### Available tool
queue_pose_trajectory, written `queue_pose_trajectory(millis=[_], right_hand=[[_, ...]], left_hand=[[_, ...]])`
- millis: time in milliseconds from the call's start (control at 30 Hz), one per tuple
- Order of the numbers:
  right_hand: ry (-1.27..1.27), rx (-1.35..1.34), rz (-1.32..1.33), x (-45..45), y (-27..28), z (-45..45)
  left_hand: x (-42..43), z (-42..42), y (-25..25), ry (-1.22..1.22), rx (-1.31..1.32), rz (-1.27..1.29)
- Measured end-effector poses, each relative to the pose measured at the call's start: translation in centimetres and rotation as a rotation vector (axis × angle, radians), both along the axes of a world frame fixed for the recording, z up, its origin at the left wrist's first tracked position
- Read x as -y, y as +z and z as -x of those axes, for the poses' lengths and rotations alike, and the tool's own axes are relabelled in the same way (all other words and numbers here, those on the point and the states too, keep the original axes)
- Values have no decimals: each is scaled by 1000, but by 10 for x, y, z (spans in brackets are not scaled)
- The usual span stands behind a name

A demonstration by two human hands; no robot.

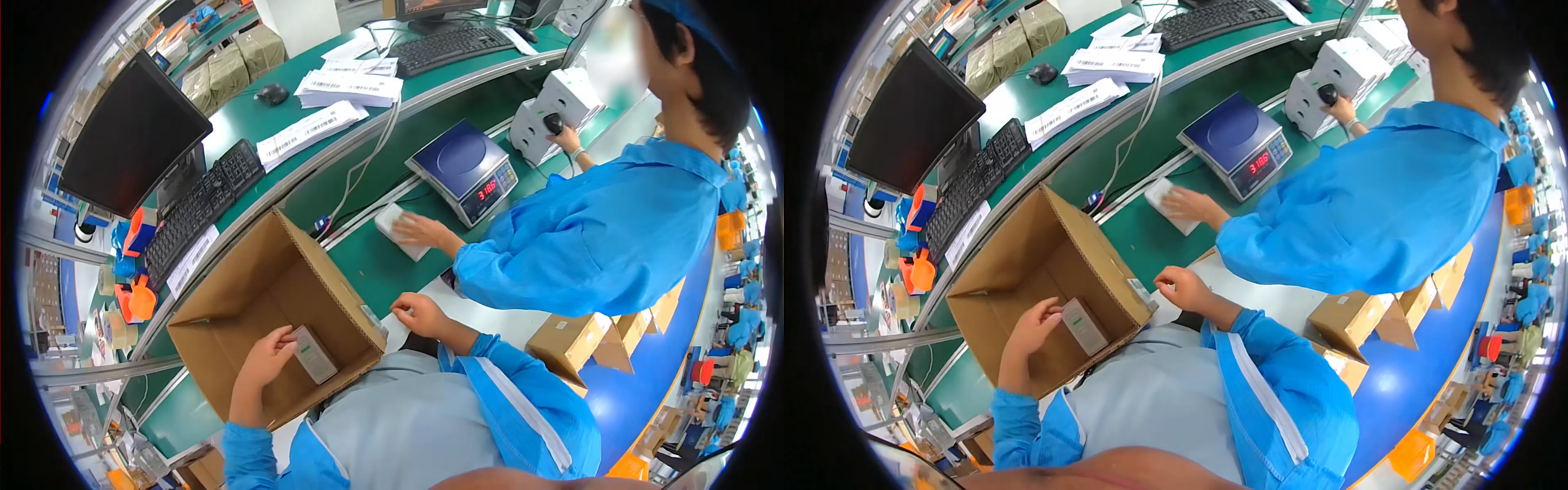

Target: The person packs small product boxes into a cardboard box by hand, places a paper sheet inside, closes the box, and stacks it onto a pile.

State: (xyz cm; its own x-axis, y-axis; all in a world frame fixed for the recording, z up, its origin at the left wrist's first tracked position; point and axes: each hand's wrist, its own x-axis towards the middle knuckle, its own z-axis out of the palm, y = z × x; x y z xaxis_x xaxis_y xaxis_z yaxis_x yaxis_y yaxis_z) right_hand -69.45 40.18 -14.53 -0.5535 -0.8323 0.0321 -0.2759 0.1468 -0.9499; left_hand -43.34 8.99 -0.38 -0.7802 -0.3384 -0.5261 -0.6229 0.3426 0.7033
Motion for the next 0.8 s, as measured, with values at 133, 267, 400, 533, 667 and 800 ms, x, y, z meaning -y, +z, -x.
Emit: queue_pose_trajectory(millis=[133, 267, 400, 533, 667, 800], right_hand=[[17, -183, -20, 28, -50, 29], [-227, -769, -257, 69, -60, 86], [-119, -220, -875, 78, -23, 129], [-497, -129, -359, 97, -23, 123], [-549, -468, 433, 106, 159, 39], [287, -530, 552, 115, 231, -29]], left_hand=[[-30, -11, 49, 45, -481, -487], [-53, -16, 65, 34, -645, -875], [-63, -20, 74, 14, -631, -796], [-66, -21, 67, 230, -670, -469], [-74, 38, 96, 388, -999, -379], [-66, 60, 86, 515, -1107, -440]])
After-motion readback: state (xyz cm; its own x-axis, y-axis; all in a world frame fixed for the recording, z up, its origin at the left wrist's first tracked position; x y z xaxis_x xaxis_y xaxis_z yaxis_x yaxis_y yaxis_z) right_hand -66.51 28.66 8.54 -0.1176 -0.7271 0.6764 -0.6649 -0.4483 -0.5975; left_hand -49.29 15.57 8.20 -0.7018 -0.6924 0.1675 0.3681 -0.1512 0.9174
